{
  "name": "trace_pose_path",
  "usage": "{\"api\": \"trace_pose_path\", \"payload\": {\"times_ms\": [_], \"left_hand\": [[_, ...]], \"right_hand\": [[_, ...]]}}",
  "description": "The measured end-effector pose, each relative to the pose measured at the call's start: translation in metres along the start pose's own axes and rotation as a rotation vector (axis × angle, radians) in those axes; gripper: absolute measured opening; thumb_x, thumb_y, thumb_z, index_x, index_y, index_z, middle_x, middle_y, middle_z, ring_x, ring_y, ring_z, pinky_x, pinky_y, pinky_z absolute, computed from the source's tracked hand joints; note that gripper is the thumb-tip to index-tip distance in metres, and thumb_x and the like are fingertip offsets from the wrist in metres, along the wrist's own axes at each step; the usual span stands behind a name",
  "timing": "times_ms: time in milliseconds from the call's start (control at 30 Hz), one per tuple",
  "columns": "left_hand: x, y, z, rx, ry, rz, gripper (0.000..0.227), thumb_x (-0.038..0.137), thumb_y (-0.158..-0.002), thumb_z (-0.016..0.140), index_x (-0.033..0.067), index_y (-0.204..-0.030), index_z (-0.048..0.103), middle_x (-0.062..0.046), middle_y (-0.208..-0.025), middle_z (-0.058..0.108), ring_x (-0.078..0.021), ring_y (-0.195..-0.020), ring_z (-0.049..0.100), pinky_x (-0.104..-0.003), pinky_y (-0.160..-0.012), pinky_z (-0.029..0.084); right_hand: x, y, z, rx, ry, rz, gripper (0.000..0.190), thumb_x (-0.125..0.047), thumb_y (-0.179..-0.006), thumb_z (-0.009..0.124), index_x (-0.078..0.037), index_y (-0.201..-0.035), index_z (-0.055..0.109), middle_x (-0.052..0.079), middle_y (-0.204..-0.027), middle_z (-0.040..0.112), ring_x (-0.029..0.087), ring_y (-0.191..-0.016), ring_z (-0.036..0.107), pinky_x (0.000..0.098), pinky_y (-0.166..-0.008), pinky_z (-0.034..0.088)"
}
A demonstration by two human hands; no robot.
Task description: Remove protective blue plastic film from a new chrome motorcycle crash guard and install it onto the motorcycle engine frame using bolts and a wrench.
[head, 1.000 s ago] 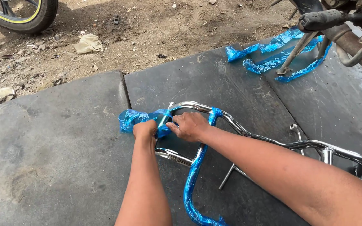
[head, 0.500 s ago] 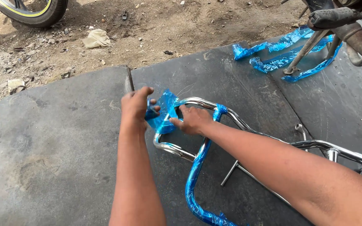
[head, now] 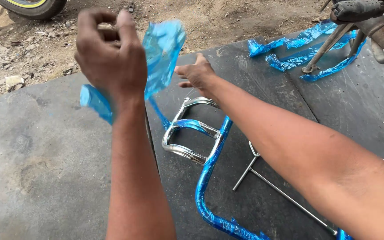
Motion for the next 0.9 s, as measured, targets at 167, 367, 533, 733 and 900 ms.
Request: {"api": "trace_pose_path", "payload": {"times_ms": [167, 367, 533, 733, 900], "left_hand": [[-0.114, 0.072, 0.000, -0.072, -0.402, -0.369, 0.027, 0.019, -0.084, 0.071, 0.0060, -0.105, 0.060, -0.011, -0.098, 0.069, -0.0259, -0.092, 0.068, -0.046, -0.087, 0.051], [-0.126, 0.141, 0.017, -0.385, -0.632, -0.455, 0.025, 0.021, -0.081, 0.072, 0.0084, -0.103, 0.072, -0.017, -0.109, 0.069, -0.0359, -0.106, 0.064, -0.051, -0.096, 0.046], [-0.110, 0.164, 0.025, -0.420, -0.419, -0.553, 0.017, 0.017, -0.084, 0.065, 0.0103, -0.093, 0.078, -0.014, -0.099, 0.077, -0.0336, -0.095, 0.073, -0.046, -0.090, 0.054], [-0.125, 0.189, 0.017, -0.500, -0.365, -0.658, 0.020, 0.016, -0.084, 0.064, 0.0102, -0.097, 0.077, -0.015, -0.096, 0.078, -0.0334, -0.094, 0.074, -0.044, -0.086, 0.056], [-0.147, 0.199, 0.027, -0.679, -0.376, -0.676, 0.023, 0.016, -0.080, 0.072, 0.0108, -0.102, 0.077, -0.013, -0.101, 0.077, -0.0319, -0.099, 0.073, -0.044, -0.090, 0.055]], "right_hand": [[-0.002, 0.043, -0.002, -0.203, 0.525, 0.098, 0.073, -0.016, -0.085, 0.076, 0.005, -0.144, 0.040, 0.024, -0.119, 0.067, 0.025, -0.091, 0.069, 0.0343, -0.071, 0.059], [0.018, 0.088, 0.019, -0.541, 0.471, 0.358, 0.048, 0.003, -0.091, 0.052, 0.001, -0.139, 0.057, 0.021, -0.129, 0.071, 0.028, -0.112, 0.069, 0.0313, -0.081, 0.059], [0.035, 0.080, 0.015, -0.565, 0.373, 0.446, 0.051, 0.008, -0.088, 0.049, -0.001, -0.135, 0.064, 0.017, -0.131, 0.069, 0.025, -0.125, 0.066, 0.0264, -0.089, 0.056], [0.037, 0.091, 0.028, -0.600, 0.189, 0.667, 0.053, 0.011, -0.085, 0.055, -0.002, -0.135, 0.065, 0.019, -0.123, 0.076, 0.024, -0.099, 0.072, 0.0348, -0.072, 0.057], [0.033, 0.111, 0.029, -0.512, 0.022, 0.830, 0.026, -0.016, -0.098, 0.060, -0.006, -0.118, 0.074, 0.011, -0.094, 0.079, 0.020, -0.082, 0.075, 0.0321, -0.065, 0.061]]}}
Point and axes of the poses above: each hand's wrist, its own y-axis away from the middle knuckle, its own z-axis out of the palm, x = y × z, the point moved 5 cm from there along -y, towards the middle knuckle
